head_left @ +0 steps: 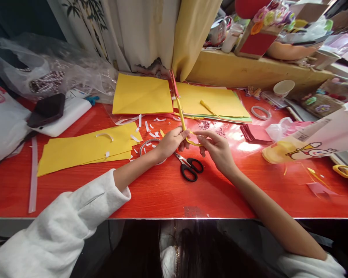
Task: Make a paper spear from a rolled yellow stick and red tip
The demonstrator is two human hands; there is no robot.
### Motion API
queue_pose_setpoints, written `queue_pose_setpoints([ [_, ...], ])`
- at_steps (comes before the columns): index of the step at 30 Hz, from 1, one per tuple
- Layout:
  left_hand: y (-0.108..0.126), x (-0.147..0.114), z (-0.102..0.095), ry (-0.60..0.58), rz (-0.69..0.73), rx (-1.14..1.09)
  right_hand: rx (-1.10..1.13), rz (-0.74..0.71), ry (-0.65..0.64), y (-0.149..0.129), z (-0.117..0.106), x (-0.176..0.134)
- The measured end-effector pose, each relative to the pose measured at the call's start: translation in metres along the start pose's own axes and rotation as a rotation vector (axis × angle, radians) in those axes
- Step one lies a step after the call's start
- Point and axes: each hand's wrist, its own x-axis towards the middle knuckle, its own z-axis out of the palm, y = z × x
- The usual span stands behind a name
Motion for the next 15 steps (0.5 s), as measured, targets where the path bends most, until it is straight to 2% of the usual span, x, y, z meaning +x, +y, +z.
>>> queue_pose_setpoints([
  [4, 0.0019, -0.0019, 0.0010, 0.005, -0.010, 0.017, -0.301, -0.188, -0.004, -0.0007, -0.0037, 0.0009],
  [8, 0.0028, -0.0023, 0.0016, 0.012, -0.024, 0.089, -0.417, -0.275, -0.072, 0.0013, -0.0050, 0.0028],
  [11, 0.0024, -0.0025, 0.0015, -0.009, -0.041, 0.133, -0.393, -0.224, -0.084, 0.0018, -0.0039, 0.0018],
  [15, 0.0053, -0.0043, 0.0018, -0.052, -0.034, 0.239, -0.197, -0.067, -0.038, 0.0034, -0.0005, -0.0018],
])
